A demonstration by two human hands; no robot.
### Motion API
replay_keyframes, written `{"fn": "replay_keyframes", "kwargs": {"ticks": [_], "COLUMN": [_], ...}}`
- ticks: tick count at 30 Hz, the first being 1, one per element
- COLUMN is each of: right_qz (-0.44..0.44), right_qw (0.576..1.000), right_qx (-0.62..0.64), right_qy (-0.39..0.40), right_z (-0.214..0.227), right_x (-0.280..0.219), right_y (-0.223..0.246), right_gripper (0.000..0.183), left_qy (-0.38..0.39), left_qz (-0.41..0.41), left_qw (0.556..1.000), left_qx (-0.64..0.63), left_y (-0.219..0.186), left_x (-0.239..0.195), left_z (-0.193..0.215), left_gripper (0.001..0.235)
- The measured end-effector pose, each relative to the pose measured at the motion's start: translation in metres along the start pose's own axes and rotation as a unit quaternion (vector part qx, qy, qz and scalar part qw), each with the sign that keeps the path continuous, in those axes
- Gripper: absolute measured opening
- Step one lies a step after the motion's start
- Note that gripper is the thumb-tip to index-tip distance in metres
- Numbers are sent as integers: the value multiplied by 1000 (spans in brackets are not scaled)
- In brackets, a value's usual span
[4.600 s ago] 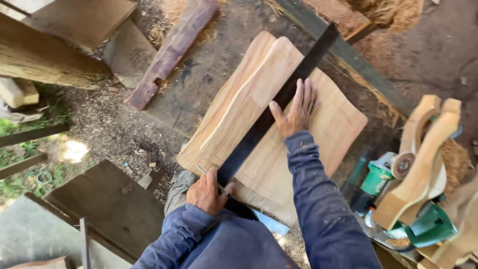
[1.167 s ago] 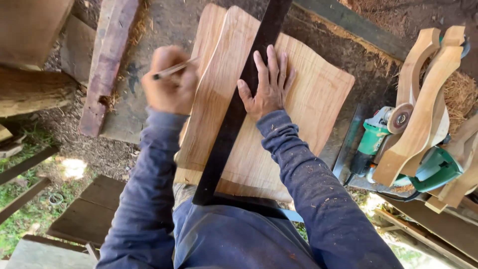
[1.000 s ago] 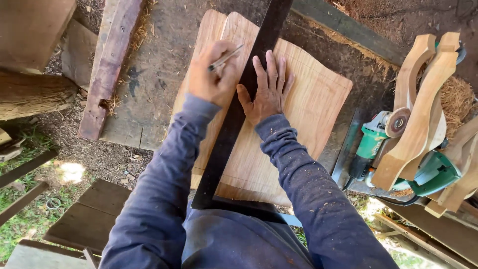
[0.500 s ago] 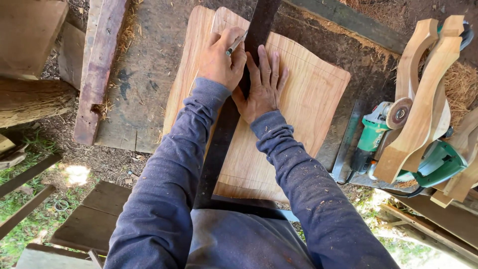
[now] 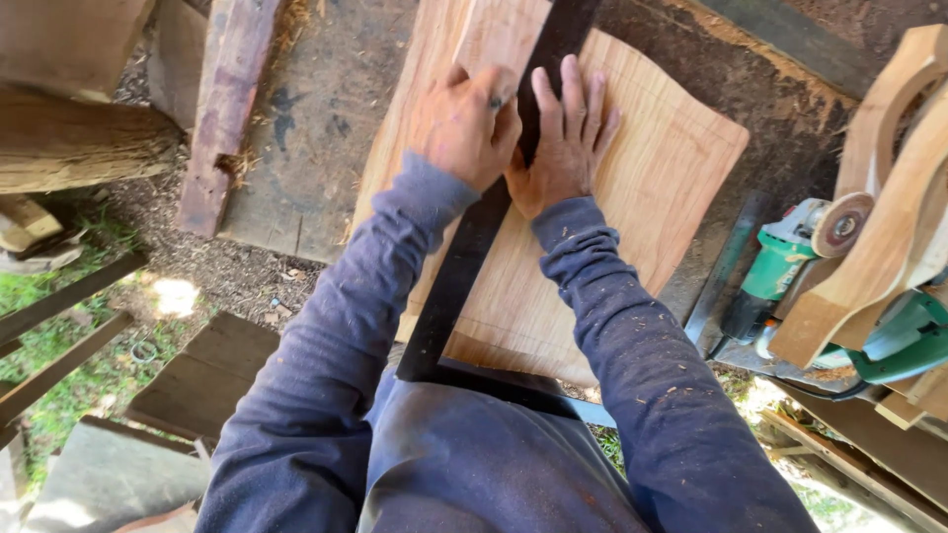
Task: The person marks a wooden board using a pencil, a long ruler, and a try square. They draw straight lines along the edges and across the board to create a rectangular outline. The person also adjusts the head-mounted camera during the task.
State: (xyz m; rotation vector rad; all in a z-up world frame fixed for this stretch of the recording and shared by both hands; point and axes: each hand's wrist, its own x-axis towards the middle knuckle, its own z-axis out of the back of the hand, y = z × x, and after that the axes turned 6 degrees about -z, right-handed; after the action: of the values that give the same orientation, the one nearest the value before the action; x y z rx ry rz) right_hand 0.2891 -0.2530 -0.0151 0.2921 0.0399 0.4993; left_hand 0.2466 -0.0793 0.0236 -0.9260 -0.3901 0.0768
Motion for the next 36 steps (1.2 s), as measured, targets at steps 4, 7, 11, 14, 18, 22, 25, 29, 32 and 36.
{"fn": "replay_keyframes", "kwargs": {"ticks": [4, 7, 11, 14, 18, 22, 25, 29, 32, 36], "right_qz": [3, 6, 2, 4, 1, -3, -1, -3, -4, -9], "right_qw": [1000, 1000, 1000, 1000, 1000, 1000, 1000, 1000, 1000, 999], "right_qx": [0, -13, -12, -11, -11, -11, -10, -11, -10, 4], "right_qy": [-25, -19, -16, -23, -18, -21, -20, -16, -24, -32], "right_z": [1, -1, -1, -1, -1, -2, -2, -5, -3, 4], "right_x": [0, 3, 1, 3, 2, 1, 2, 2, 1, 3], "right_y": [0, -2, 1, 0, -1, 0, -1, -3, -1, 6], "right_gripper": [72, 72, 71, 71, 63, 60, 60, 60, 59, 59], "left_qy": [46, 71, 57, 49, 61, 73, 72, 84, 108, 51], "left_qz": [-11, 32, 49, 60, 93, 111, 104, 106, 110, 67], "left_qw": [998, 997, 997, 997, 994, 991, 992, 990, 988, 995], "left_qx": [-28, -15, -16, -22, -25, -20, -28, -34, -31, -51], "left_y": [-19, -45, -57, -64, -74, -78, -76, -73, -69, -57], "left_x": [-51, -89, -141, -169, -195, -200, -197, -193, -183, -152], "left_z": [35, 60, 74, 85, 97, 103, 103, 101, 97, 79], "left_gripper": [14, 16, 20, 25, 27, 26, 26, 24, 21, 24]}}
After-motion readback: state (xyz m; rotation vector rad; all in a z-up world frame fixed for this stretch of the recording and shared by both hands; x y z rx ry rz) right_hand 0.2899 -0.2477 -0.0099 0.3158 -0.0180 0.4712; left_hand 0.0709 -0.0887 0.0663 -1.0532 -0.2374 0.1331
